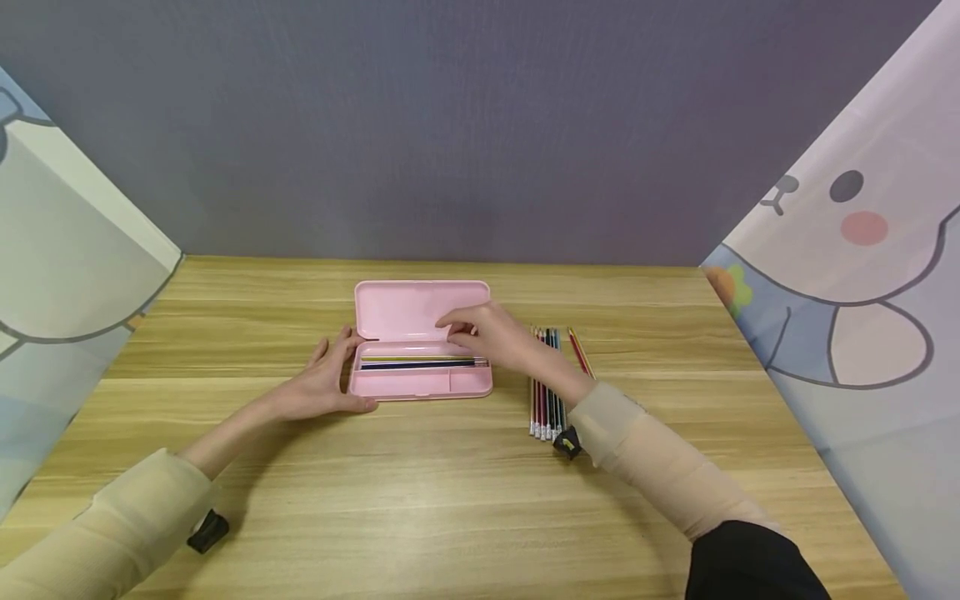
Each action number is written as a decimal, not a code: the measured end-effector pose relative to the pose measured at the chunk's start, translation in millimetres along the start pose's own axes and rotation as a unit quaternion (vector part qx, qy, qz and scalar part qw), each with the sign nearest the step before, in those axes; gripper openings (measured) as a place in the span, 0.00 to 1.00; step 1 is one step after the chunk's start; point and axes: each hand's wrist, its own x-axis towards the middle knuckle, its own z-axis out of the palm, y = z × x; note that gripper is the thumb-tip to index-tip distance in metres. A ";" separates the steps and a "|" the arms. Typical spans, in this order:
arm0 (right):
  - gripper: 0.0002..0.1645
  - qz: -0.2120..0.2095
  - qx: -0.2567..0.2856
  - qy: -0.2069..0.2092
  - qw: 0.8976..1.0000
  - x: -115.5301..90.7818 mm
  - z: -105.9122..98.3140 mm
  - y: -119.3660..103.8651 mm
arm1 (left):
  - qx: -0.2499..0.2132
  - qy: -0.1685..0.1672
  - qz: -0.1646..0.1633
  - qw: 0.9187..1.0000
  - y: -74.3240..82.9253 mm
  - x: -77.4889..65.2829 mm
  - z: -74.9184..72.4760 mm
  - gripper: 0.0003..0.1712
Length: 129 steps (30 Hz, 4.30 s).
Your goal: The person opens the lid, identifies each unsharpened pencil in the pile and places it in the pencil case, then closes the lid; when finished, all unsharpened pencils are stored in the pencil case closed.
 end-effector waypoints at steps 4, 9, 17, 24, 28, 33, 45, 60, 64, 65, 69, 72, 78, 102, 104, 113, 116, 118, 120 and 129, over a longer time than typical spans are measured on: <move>0.15 0.014 -0.004 0.018 1.000 -11.2 -10.2 3.7 | 0.000 -0.001 -0.001 1.000 0.4 -0.7 -0.5 0.58; 0.15 0.027 -0.006 0.039 0.999 -24.8 -21.2 12.5 | -0.001 -0.003 -0.002 1.000 0.6 -1.1 -0.7 0.58; 0.15 0.024 -0.004 0.064 0.998 -48.4 -39.2 25.0 | -0.002 -0.003 -0.001 1.000 1.3 -0.1 0.3 0.58; 0.14 0.035 -0.039 0.097 0.994 -73.6 -53.2 38.8 | -0.002 -0.001 -0.006 1.000 1.7 0.8 1.2 0.58; 0.14 0.045 -0.055 0.109 0.991 -88.5 -60.2 46.2 | -0.003 -0.002 -0.007 1.000 2.0 0.7 0.9 0.58; 0.15 0.057 -0.055 0.112 0.990 -104.0 -67.5 56.5 | -0.003 -0.003 -0.008 1.000 1.9 -0.4 0.3 0.58; 0.18 0.099 -0.060 0.108 0.987 -137.7 -74.7 72.6 | -0.011 -0.010 -0.009 1.000 1.0 1.2 -0.9 0.56; 0.25 0.147 -0.054 0.070 0.985 -161.6 -75.9 84.4 | -0.011 -0.022 -0.015 1.000 2.3 -0.4 -4.3 0.57; 0.25 0.147 -0.056 0.064 0.986 -164.3 -75.9 85.0 | 0.001 -0.024 -0.012 1.000 3.9 0.8 -5.9 0.57; 0.25 0.148 -0.055 0.062 0.985 -165.0 -76.0 85.3 | 0.004 -0.025 -0.011 1.000 4.4 1.2 -6.2 0.57; 0.25 0.148 -0.054 0.061 0.986 -166.3 -76.2 85.9 | 0.021 -0.025 -0.005 0.999 6.8 2.3 -7.3 0.58; 0.26 0.149 -0.054 0.060 0.986 -166.6 -75.9 86.0 | 0.040 -0.026 -0.002 0.999 8.5 2.7 -7.6 0.58; 0.28 0.160 -0.034 0.051 0.985 -167.0 -74.6 86.1 | 0.076 -0.034 -0.010 0.996 13.4 2.5 -9.1 0.61; 0.37 0.198 0.066 0.023 0.978 -176.0 -71.8 80.4 | 0.054 -0.094 -0.046 0.993 19.1 -2.7 -24.2 0.65; 0.37 0.200 0.073 0.022 0.977 -176.3 -71.5 79.6 | 0.049 -0.098 -0.049 0.993 18.5 -3.2 -24.8 0.65; 0.36 0.208 0.079 0.020 0.975 -177.1 -70.8 79.5 | 0.015 -0.110 -0.059 0.992 15.8 -2.5 -25.2 0.65; 0.36 0.210 0.079 0.018 0.974 -177.0 -71.2 79.5 | 0.009 -0.111 -0.060 0.992 15.5 -2.3 -25.3 0.65; 0.37 0.211 0.080 0.018 0.974 -176.7 -71.5 79.2 | 0.010 -0.110 -0.060 0.992 15.5 -2.2 -25.1 0.64; 0.36 0.213 0.082 0.017 0.973 -176.7 -71.8 79.0 | 0.011 -0.110 -0.061 0.992 15.9 -2.2 -24.8 0.64; 0.37 0.218 0.095 0.016 0.971 -176.5 -71.5 79.3 | 0.057 -0.096 -0.048 0.993 19.7 -2.8 -25.4 0.64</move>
